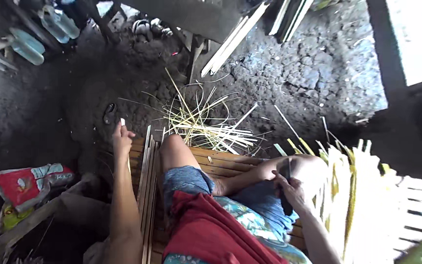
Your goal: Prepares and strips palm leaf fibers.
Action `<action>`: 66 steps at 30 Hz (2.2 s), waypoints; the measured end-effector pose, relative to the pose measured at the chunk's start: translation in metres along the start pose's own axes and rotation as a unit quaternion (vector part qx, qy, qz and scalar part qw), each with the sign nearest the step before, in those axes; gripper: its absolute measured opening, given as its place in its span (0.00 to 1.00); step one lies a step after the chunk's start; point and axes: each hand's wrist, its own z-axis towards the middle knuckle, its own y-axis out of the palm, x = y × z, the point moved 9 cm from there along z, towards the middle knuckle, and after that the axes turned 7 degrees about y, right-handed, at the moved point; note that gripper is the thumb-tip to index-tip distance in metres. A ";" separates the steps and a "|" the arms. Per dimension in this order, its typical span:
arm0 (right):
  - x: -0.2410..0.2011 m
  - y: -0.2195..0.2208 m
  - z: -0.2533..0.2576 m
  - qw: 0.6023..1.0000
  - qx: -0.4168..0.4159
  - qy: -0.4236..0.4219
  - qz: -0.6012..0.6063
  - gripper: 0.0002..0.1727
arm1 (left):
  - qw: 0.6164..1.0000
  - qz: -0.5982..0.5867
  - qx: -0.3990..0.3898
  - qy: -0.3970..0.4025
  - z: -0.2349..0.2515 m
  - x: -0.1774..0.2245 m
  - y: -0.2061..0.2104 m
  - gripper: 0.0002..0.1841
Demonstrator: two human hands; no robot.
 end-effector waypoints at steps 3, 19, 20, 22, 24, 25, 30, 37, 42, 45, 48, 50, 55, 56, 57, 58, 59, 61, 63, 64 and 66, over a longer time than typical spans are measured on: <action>-0.029 0.007 -0.011 0.994 -0.020 -0.097 -0.045 0.21 | 0.956 -0.257 -0.141 -0.011 -0.038 0.064 0.057 0.21; -0.198 0.057 -0.134 0.784 -0.593 -0.074 0.170 0.45 | 0.812 -0.456 -0.302 0.204 -0.234 0.244 0.135 0.06; -0.199 0.058 -0.135 0.774 -0.610 -0.055 0.158 0.45 | 0.814 -0.459 -0.293 0.202 -0.235 0.244 0.133 0.06; -0.200 0.057 -0.136 0.756 -0.633 -0.031 0.167 0.44 | 0.818 -0.463 -0.281 0.193 -0.234 0.241 0.132 0.09; -0.203 0.056 -0.138 0.745 -0.642 -0.022 0.178 0.43 | 0.822 -0.466 -0.273 0.182 -0.232 0.239 0.132 0.12; -0.205 0.056 -0.138 0.745 -0.643 -0.023 0.177 0.42 | 0.823 -0.466 -0.271 0.180 -0.232 0.239 0.131 0.12; -0.206 0.055 -0.136 0.747 -0.644 -0.015 0.164 0.39 | 0.825 -0.467 -0.266 0.178 -0.233 0.238 0.131 0.12; -0.205 0.052 -0.135 0.743 -0.653 -0.025 0.143 0.40 | 0.832 -0.455 -0.261 0.182 -0.234 0.239 0.130 0.12; -0.204 0.048 -0.137 0.742 -0.656 -0.025 0.138 0.39 | 0.822 -0.467 -0.264 0.192 -0.237 0.239 0.130 0.10; -0.205 0.047 -0.139 0.750 -0.650 -0.027 0.121 0.40 | 0.815 -0.476 -0.270 0.191 -0.237 0.239 0.131 0.10; -0.208 0.045 -0.142 0.760 -0.637 -0.035 0.123 0.39 | 0.810 -0.477 -0.273 0.205 -0.238 0.241 0.130 0.06; -0.209 0.044 -0.145 0.755 -0.644 -0.044 0.115 0.38 | 0.806 -0.476 -0.281 0.212 -0.239 0.242 0.129 0.04; -0.213 0.036 -0.151 0.785 -0.617 -0.052 0.000 0.40 | 0.788 -0.480 -0.310 0.229 -0.245 0.247 0.131 0.03; -0.213 0.035 -0.151 0.800 -0.599 -0.034 -0.011 0.41 | 0.785 -0.479 -0.317 0.230 -0.246 0.248 0.133 0.03; -0.211 0.037 -0.152 0.814 -0.581 -0.010 -0.006 0.42 | 0.783 -0.485 -0.320 0.224 -0.247 0.247 0.134 0.04; -0.211 0.040 -0.152 0.820 -0.572 0.007 0.007 0.44 | 0.780 -0.492 -0.321 0.214 -0.247 0.246 0.136 0.04; -0.212 0.045 -0.151 0.816 -0.578 0.007 0.028 0.44 | 0.779 -0.499 -0.322 0.202 -0.245 0.245 0.137 0.04; -0.219 0.052 -0.143 0.804 -0.591 -0.066 0.029 0.45 | 0.779 -0.504 -0.323 0.187 -0.239 0.243 0.137 0.03; -0.238 0.045 -0.133 0.815 -0.531 -0.232 -0.021 0.37 | 0.780 -0.489 -0.335 0.199 -0.230 0.243 0.132 0.05; -0.249 0.038 -0.130 0.832 -0.458 -0.310 -0.053 0.28 | 0.779 -0.465 -0.353 0.228 -0.225 0.245 0.128 0.07; -0.265 0.022 -0.129 0.853 -0.317 -0.413 -0.050 0.17 | 0.776 -0.414 -0.351 0.322 -0.209 0.258 0.121 0.19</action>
